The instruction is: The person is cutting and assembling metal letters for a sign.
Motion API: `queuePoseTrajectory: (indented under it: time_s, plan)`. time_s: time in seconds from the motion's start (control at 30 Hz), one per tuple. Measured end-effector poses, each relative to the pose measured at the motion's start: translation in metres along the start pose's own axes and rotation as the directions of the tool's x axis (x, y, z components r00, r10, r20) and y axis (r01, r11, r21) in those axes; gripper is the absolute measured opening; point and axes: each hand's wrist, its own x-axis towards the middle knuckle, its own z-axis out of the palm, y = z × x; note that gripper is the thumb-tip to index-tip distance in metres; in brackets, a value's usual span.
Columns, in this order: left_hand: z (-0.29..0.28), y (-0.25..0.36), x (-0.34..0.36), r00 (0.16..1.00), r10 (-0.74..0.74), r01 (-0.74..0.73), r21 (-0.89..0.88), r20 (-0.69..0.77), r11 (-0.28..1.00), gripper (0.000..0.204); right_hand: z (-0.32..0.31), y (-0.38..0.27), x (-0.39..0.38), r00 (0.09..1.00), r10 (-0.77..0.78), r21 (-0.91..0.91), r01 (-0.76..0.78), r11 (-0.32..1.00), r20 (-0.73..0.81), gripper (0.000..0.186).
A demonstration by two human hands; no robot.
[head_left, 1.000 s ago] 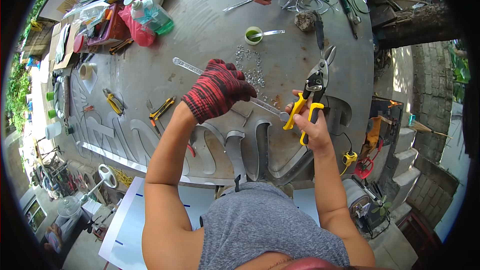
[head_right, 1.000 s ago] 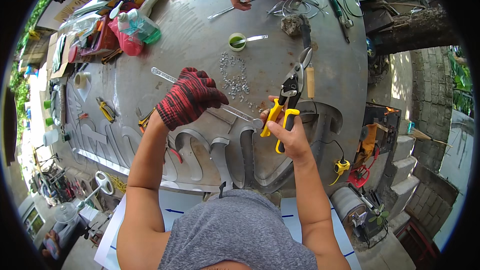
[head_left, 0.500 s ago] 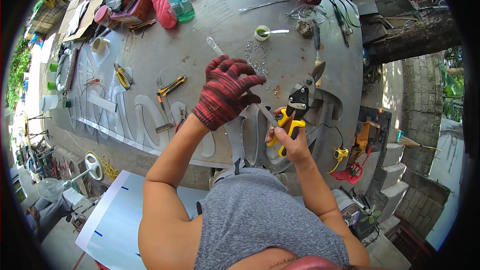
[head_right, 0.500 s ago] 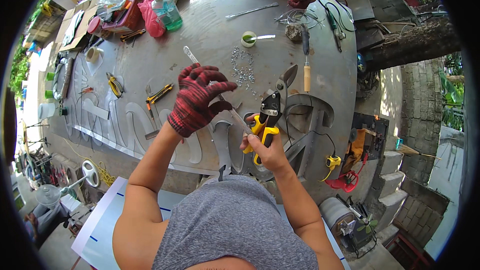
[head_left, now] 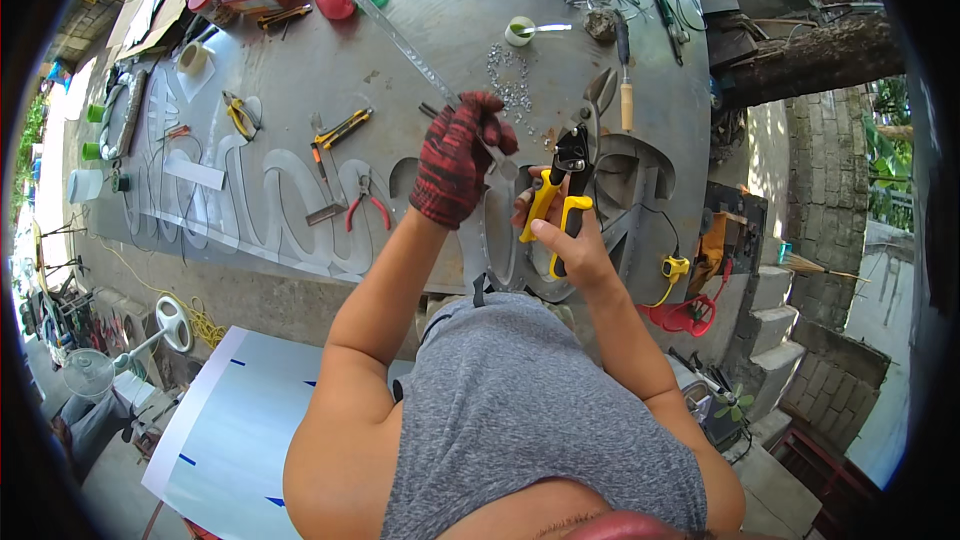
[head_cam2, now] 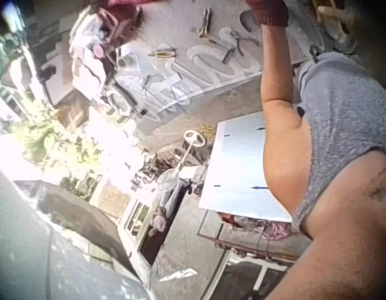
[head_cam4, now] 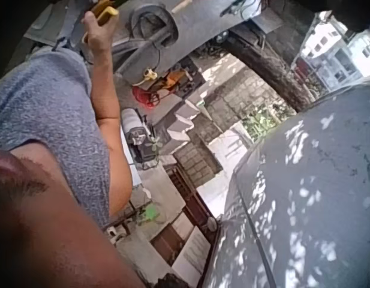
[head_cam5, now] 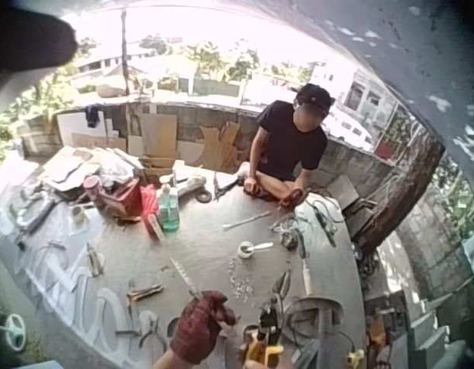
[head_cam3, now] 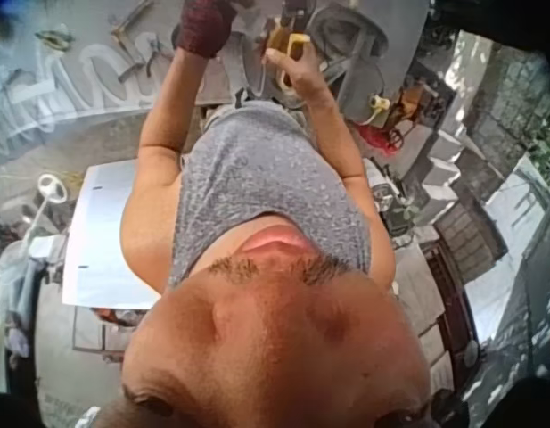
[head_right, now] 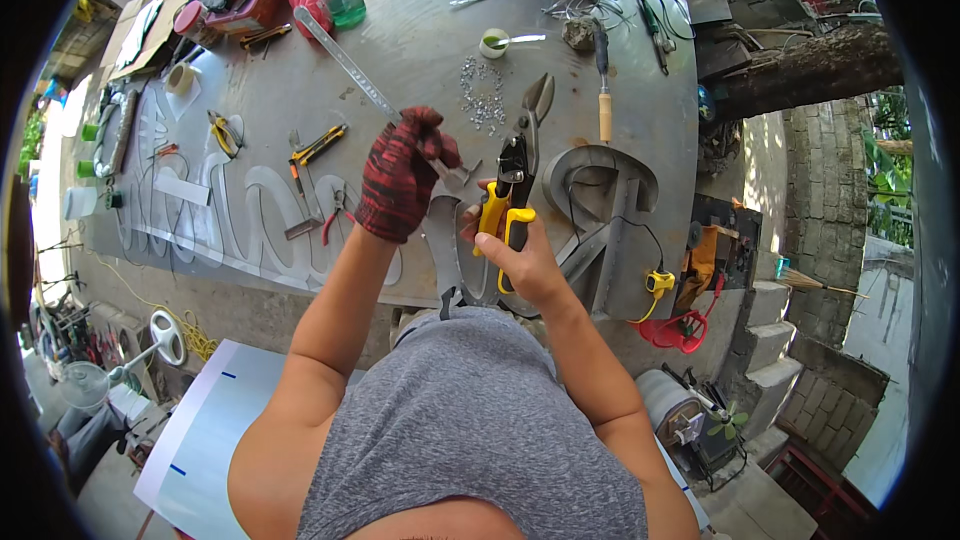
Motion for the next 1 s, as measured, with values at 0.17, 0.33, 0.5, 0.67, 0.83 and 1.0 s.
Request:
queuePoseTrajectory:
  time_s: [0.17,0.33,0.5,0.67,0.83,1.0]
  plan:
    - [-0.009,0.037,0.027,1.000,-0.004,0.005,-0.058,0.004,0.998,0.036,-0.011,0.013,-0.031,0.987,0.162,-0.270,-0.154,0.951,0.006,0.068]
    - [-0.013,0.038,0.027,0.998,-0.048,0.052,-0.098,0.035,0.994,0.039,0.003,0.019,-0.050,0.958,0.287,-0.331,-0.268,0.905,0.008,0.072]
    - [-0.005,0.032,0.019,0.998,-0.060,0.060,-0.085,0.010,0.995,0.039,0.008,0.013,-0.058,0.952,0.307,-0.483,-0.267,0.834,0.005,0.075]
    - [-0.001,0.032,0.013,0.997,-0.081,0.081,-0.046,0.002,0.996,0.039,0.006,0.009,-0.065,0.948,0.317,-0.508,-0.265,0.819,0.018,0.077]
    - [-0.001,0.028,0.011,0.992,-0.126,0.126,-0.156,0.010,0.980,0.040,0.007,0.005,-0.069,0.931,0.365,-0.451,-0.319,0.833,0.015,0.077]
    - [0.000,0.029,0.006,0.982,-0.187,0.177,-0.183,-0.039,0.967,0.044,0.006,-0.001,-0.072,0.880,0.455,-0.184,-0.429,0.884,0.138,0.080]
